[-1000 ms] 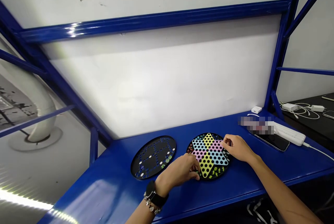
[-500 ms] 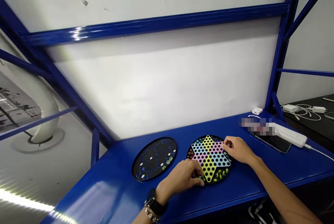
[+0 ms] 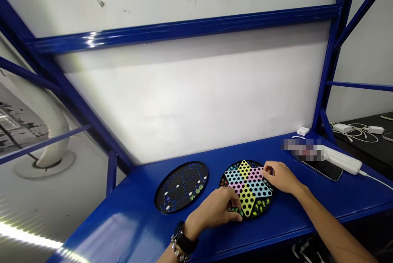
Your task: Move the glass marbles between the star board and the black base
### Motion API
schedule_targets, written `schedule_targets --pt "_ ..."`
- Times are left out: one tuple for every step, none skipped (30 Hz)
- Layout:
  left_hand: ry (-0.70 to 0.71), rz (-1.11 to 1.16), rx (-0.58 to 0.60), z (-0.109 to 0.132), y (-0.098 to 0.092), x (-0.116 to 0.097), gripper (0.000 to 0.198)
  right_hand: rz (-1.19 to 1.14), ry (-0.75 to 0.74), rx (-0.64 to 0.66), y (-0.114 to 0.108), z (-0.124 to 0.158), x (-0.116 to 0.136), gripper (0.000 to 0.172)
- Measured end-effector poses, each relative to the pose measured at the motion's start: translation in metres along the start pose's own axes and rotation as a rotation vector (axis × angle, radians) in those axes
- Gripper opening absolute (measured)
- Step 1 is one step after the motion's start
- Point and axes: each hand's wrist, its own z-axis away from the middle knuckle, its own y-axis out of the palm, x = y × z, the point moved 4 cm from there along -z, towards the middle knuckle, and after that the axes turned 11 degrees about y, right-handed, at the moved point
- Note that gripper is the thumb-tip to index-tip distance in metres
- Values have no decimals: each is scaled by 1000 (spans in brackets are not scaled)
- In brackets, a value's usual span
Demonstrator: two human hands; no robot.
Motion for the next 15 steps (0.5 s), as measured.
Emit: schedule_targets --pt "-1 13 -6 0 0 0 21 0 0 -1 0 0 0 27" --pt "-4 23 -9 -1 0 1 20 0 -1 0 1 0 -1 27" --pt "-9 31 -7 -1 1 1 20 0 0 -2 1 0 -1 28" --pt "-16 35 -2 -2 1 2 20 -1 1 -2 2 0 -2 28" --pt "-23 35 5 -3 2 3 21 -2 1 -2 2 -1 -2 29" --pt "-31 34 11 -3 3 3 22 -2 1 -1 3 -1 -3 29" --pt "-42 33 18 -4 4 4 22 -2 1 -1 3 -1 -3 29" --pt "-57 33 21 -4 5 4 22 -1 0 0 4 -2 -4 29" --pt "-75 28 16 -3 5 4 22 1 -1 -1 4 -2 -4 29" --pt "-91 17 6 -3 5 3 21 3 -2 -1 4 -2 -4 29" --pt "-104 1 -7 -2 6 3 20 5 -1 -4 4 -2 -5 29" --pt "-113 -15 -17 -2 6 3 20 7 -1 -5 4 -2 -5 29" --pt "-115 -27 -24 -1 7 3 20 9 -2 -8 4 -2 -4 29" --pt "-110 -30 -25 -1 8 3 20 11 -3 -10 4 -2 -4 29" --pt "-104 -20 -19 -1 10 4 20 12 -5 -11 4 -1 -4 29"
